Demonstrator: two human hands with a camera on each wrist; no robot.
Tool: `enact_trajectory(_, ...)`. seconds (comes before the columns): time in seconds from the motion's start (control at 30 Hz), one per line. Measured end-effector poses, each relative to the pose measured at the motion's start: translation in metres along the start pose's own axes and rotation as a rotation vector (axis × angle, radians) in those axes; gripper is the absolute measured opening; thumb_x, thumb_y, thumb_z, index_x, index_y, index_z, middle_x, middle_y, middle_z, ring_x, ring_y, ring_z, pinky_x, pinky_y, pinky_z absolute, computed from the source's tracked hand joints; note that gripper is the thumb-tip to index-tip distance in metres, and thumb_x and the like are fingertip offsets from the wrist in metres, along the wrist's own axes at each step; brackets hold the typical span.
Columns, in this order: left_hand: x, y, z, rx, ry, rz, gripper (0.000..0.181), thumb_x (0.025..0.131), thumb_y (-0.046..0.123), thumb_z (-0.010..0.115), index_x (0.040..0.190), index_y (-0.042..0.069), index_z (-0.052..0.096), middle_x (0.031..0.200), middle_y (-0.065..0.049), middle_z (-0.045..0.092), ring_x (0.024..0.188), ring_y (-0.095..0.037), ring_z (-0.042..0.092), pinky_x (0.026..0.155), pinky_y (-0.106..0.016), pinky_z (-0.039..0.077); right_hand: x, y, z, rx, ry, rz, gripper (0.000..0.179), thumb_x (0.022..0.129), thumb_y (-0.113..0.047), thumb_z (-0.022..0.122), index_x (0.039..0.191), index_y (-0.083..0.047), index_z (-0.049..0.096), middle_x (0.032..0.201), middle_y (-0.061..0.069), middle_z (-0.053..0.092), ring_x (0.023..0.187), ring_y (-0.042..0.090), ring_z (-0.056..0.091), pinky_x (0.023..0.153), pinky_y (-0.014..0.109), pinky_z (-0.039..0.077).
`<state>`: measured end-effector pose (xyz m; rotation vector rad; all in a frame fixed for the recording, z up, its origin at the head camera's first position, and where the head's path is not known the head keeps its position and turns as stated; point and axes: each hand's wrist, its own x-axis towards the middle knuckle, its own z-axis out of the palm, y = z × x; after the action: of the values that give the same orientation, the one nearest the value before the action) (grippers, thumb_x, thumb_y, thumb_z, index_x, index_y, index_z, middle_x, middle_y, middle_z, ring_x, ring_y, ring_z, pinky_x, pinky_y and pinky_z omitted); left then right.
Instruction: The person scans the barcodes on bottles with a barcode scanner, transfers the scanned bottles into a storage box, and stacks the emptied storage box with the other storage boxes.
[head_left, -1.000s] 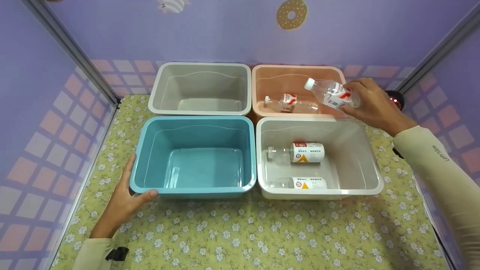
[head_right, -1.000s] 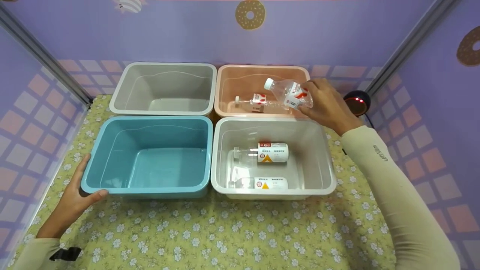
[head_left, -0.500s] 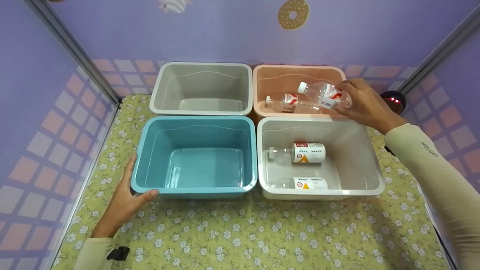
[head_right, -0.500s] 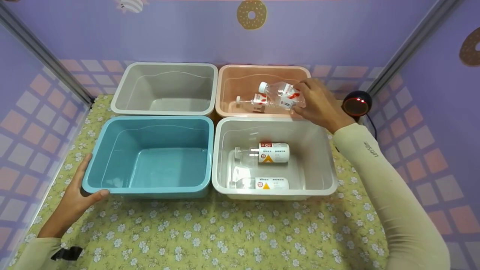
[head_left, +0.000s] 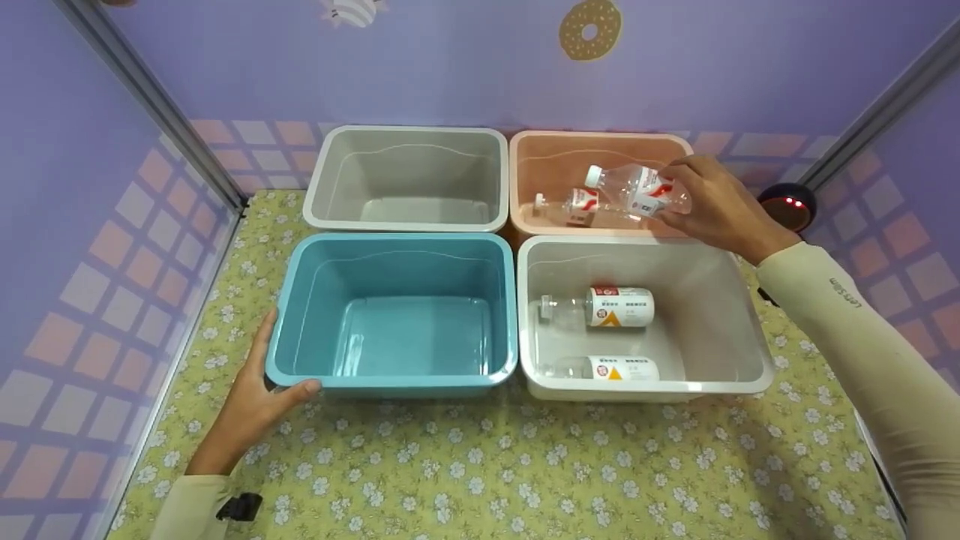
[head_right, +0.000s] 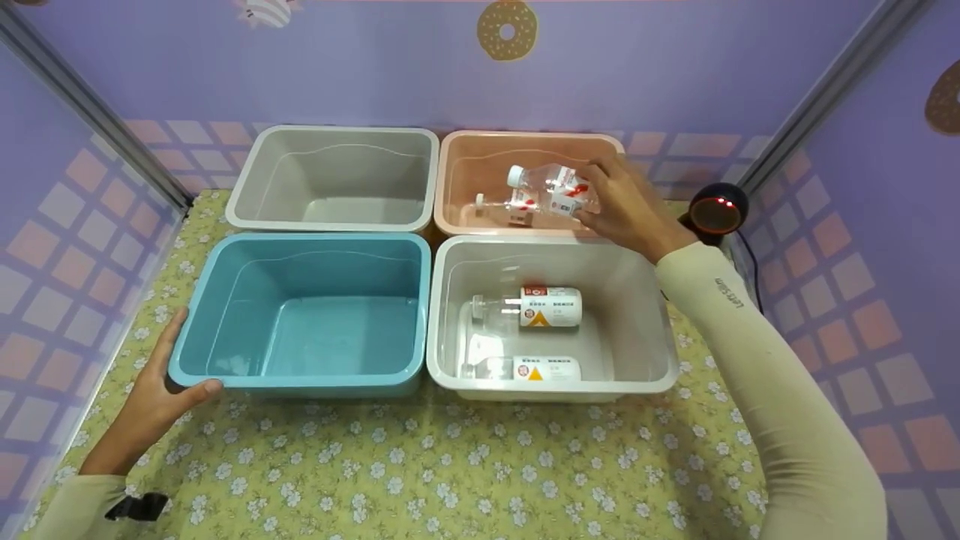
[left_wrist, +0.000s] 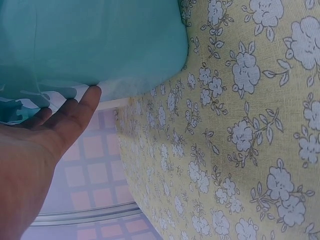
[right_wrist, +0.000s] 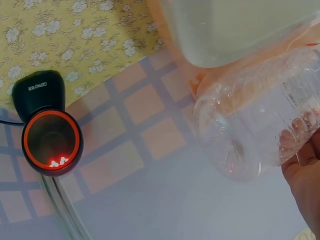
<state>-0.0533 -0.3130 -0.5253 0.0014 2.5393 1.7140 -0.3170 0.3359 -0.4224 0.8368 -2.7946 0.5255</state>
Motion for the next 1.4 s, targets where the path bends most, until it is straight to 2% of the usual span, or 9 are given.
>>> enact_trajectory(0.13,0.000,-0.001,0.000,-0.003,0.001,-0.004,0.120,0.096,0.018,0.084,0.176,0.046,-0.001,0.181,-0.026,0.011,0.156,-0.058,0.034,0.118,-0.070,0.039,0.005,0.001,0.004,0.007,0.015,-0.036,0.056,0.089,-0.006,0.091,0.138,0.008,0.066,0.142,0.027,0.061,0.128,0.046,0.058,0.106,0.066,0.054)
enact_trajectory(0.3,0.000,-0.001,-0.001,0.005,-0.004,-0.015,0.122,0.095,0.020,0.085,0.175,0.049,-0.002,0.183,-0.021,0.004,0.159,-0.060,0.023,0.119,-0.082,0.028,0.010,0.003,0.009,0.011,0.070,-0.142,0.055,0.086,-0.003,0.092,0.132,0.011,0.066,0.135,0.028,0.064,0.124,0.048,0.059,0.104,0.066,0.052)
enact_trajectory(0.4,-0.001,-0.002,0.000,-0.003,-0.009,-0.015,0.121,0.096,0.019,0.084,0.175,0.050,-0.002,0.183,-0.020,0.003,0.160,-0.059,0.022,0.119,-0.083,0.027,0.013,0.004,0.013,0.023,0.100,-0.197,0.053,0.085,-0.002,0.093,0.128,0.012,0.067,0.133,0.028,0.064,0.120,0.048,0.061,0.101,0.066,0.053)
enact_trajectory(0.73,-0.004,0.001,0.001,-0.013,-0.010,-0.012,0.119,0.097,0.018,0.083,0.176,0.049,-0.001,0.182,-0.021,0.006,0.158,-0.059,0.028,0.119,-0.075,0.036,0.017,0.001,0.021,0.055,0.097,-0.207,0.052,0.084,0.004,0.092,0.129,0.010,0.066,0.139,0.024,0.059,0.116,0.042,0.063,0.099,0.063,0.056)
enact_trajectory(0.87,-0.004,0.001,0.001,-0.009,-0.010,-0.018,0.119,0.098,0.018,0.083,0.176,0.048,-0.002,0.181,-0.024,0.010,0.156,-0.057,0.033,0.118,-0.064,0.042,0.019,0.000,0.026,0.055,0.098,-0.210,0.052,0.084,0.003,0.093,0.128,0.009,0.066,0.134,0.026,0.059,0.116,0.042,0.061,0.100,0.063,0.058)
enact_trajectory(1.07,-0.003,0.000,0.001,-0.006,-0.014,-0.018,0.119,0.098,0.018,0.083,0.175,0.049,-0.001,0.181,-0.023,0.013,0.155,-0.055,0.038,0.110,-0.032,0.050,0.021,0.000,0.033,0.052,0.142,-0.269,0.052,0.083,0.004,0.093,0.125,0.012,0.065,0.127,0.032,0.061,0.121,0.049,0.057,0.099,0.061,0.057)
enact_trajectory(1.13,-0.003,0.000,0.001,-0.007,-0.015,-0.015,0.119,0.098,0.018,0.083,0.175,0.049,-0.001,0.181,-0.023,0.013,0.155,-0.055,0.037,0.112,-0.038,0.050,0.022,0.000,0.036,0.069,0.139,-0.280,0.051,0.084,0.005,0.092,0.125,0.013,0.064,0.127,0.033,0.061,0.120,0.050,0.057,0.098,0.061,0.056)
enact_trajectory(1.3,-0.004,-0.001,0.001,-0.002,-0.019,-0.010,0.118,0.099,0.019,0.082,0.175,0.049,-0.002,0.183,-0.020,0.006,0.158,-0.058,0.030,0.118,-0.070,0.040,0.024,-0.002,0.042,0.108,0.122,-0.290,0.051,0.086,0.004,0.091,0.126,0.015,0.063,0.126,0.033,0.063,0.116,0.049,0.060,0.097,0.061,0.055)
enact_trajectory(1.4,-0.005,-0.001,0.001,-0.002,-0.021,-0.014,0.117,0.099,0.020,0.082,0.175,0.049,-0.002,0.183,-0.020,0.005,0.158,-0.059,0.029,0.117,-0.075,0.039,0.026,-0.003,0.045,0.126,0.099,-0.281,0.053,0.086,0.002,0.092,0.128,0.015,0.062,0.129,0.034,0.063,0.120,0.049,0.061,0.101,0.062,0.055)
